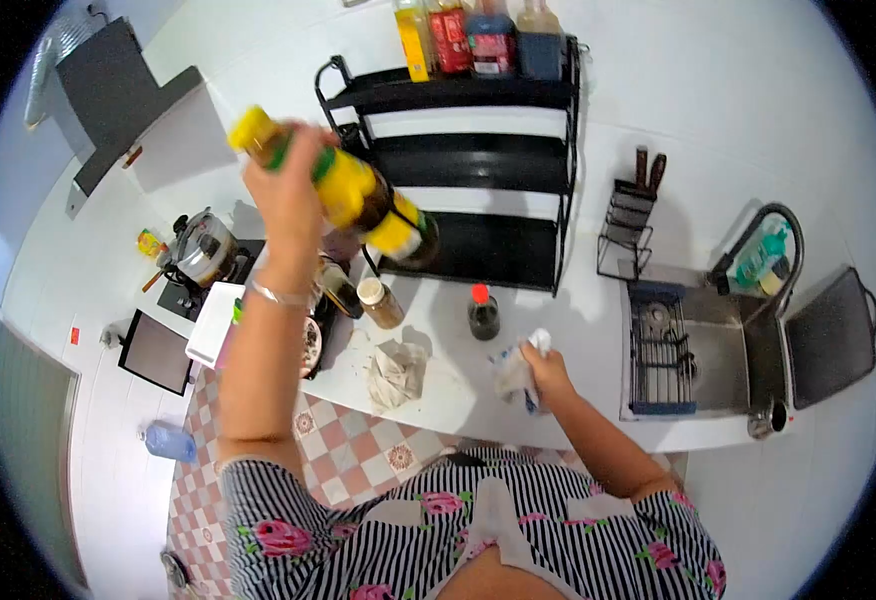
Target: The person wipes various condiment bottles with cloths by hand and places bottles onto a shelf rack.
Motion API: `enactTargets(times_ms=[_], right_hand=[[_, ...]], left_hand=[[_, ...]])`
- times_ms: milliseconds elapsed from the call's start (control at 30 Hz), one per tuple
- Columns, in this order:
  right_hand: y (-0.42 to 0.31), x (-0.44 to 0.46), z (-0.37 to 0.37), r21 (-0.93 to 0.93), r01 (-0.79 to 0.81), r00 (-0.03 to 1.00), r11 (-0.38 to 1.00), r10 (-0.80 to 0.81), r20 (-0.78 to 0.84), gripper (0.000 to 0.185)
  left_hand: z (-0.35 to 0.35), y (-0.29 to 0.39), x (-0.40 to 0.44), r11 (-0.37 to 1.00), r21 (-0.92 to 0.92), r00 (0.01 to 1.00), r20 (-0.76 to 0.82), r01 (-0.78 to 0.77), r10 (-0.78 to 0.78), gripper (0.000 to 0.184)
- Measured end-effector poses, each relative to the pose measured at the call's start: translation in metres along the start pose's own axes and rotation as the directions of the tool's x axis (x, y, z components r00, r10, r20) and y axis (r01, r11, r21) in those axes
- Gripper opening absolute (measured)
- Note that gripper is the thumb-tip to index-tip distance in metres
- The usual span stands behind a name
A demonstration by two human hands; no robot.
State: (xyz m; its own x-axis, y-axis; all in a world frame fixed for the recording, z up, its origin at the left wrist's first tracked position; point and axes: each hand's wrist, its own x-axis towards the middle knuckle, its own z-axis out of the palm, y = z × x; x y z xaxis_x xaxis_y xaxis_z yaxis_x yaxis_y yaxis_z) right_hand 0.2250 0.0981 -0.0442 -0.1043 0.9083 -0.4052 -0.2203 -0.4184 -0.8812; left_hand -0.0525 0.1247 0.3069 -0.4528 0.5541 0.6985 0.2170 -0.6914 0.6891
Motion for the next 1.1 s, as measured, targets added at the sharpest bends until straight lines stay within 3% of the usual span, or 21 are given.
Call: enactTargets(times_ms=[33,100,167,200,233,267,300,433,533,633,700,833,867,933,1033,1100], right_hand=[[0.009,0.001,-0.010,-0.108,-0.015,0.998,0.994,0.008,-0.065,0.039],[0.010,-0.014,-0.016,-0.026,-0.096,0.985,0.995,0.092,-0.145,0.048],[0.038,-0.003,-0.033,-0.232,-0.064,0.980,0.971,0.017,-0.201,0.059],[0.069,0.018,-0.050,-0.245,-0.108,0.982,0.964,0.066,-0.175,0.063],[0.098,0.036,-0.065,-0.258,-0.149,0.982,0.955,0.111,-0.153,0.067],[0.112,0.040,-0.069,-0.272,-0.149,0.974,0.951,0.093,-0.208,0.066],[0.124,0.042,-0.071,-0.286,-0.154,0.962,0.946,0.077,-0.263,0.066],[0.157,0.046,-0.070,-0.285,-0.037,0.869,0.958,-0.110,-0.482,0.062],[0.136,0.034,-0.069,-0.199,-0.142,0.912,0.970,0.050,-0.406,0.053],[0.076,0.000,-0.032,-0.327,-0.134,0.875,0.936,-0.042,-0.482,0.050],[0.085,0.004,-0.033,-0.341,-0.121,0.855,0.932,-0.077,-0.513,0.051],[0.158,0.032,-0.067,-0.354,0.010,0.809,0.935,-0.216,-0.547,0.052],[0.155,0.030,-0.064,-0.446,-0.049,0.777,0.893,-0.247,-0.579,0.050],[0.130,0.021,-0.048,-0.602,-0.175,0.712,0.779,-0.323,-0.624,0.046],[0.092,0.005,-0.030,-0.374,-0.121,0.812,0.920,-0.125,-0.570,0.042],[0.113,0.013,-0.042,-0.424,-0.064,0.812,0.903,-0.200,-0.549,0.040]], left_hand=[[-0.003,-0.002,0.036,0.996,-0.037,0.997,0.004,-0.082,0.083,0.021],[0.000,0.005,0.100,0.989,0.015,0.989,-0.005,-0.145,0.145,0.023],[0.016,0.005,0.155,0.952,-0.001,0.952,-0.025,-0.305,0.305,0.023],[0.021,0.001,0.184,0.932,0.126,0.939,-0.012,-0.340,0.344,0.022],[0.032,-0.002,0.202,0.935,0.089,0.938,-0.025,-0.343,0.346,0.025],[0.033,-0.012,0.230,0.892,0.291,0.932,-0.008,-0.345,0.363,0.026],[0.043,-0.023,0.247,0.893,0.242,0.919,-0.008,-0.381,0.394,0.027],[0.069,-0.061,0.287,0.879,0.352,0.942,0.025,-0.321,0.335,0.031],[0.090,-0.100,0.305,0.895,0.379,0.966,-0.017,-0.233,0.258,0.037],[0.102,-0.144,0.319,0.877,0.432,0.972,-0.006,-0.210,0.235,0.038],[0.111,-0.169,0.324,0.873,0.446,0.978,0.030,-0.197,0.206,0.038],[0.120,-0.208,0.332,0.923,0.355,0.988,0.083,-0.149,0.128,0.048],[0.124,-0.212,0.332,0.904,0.399,0.988,0.081,-0.155,0.134,0.036],[0.128,-0.219,0.332,0.912,0.368,0.982,0.122,-0.180,0.145,0.038],[0.130,-0.216,0.331,0.959,0.254,0.965,0.253,-0.129,0.063,0.042],[0.130,-0.215,0.332,0.988,0.149,0.939,0.344,-0.038,-0.016,0.046]])
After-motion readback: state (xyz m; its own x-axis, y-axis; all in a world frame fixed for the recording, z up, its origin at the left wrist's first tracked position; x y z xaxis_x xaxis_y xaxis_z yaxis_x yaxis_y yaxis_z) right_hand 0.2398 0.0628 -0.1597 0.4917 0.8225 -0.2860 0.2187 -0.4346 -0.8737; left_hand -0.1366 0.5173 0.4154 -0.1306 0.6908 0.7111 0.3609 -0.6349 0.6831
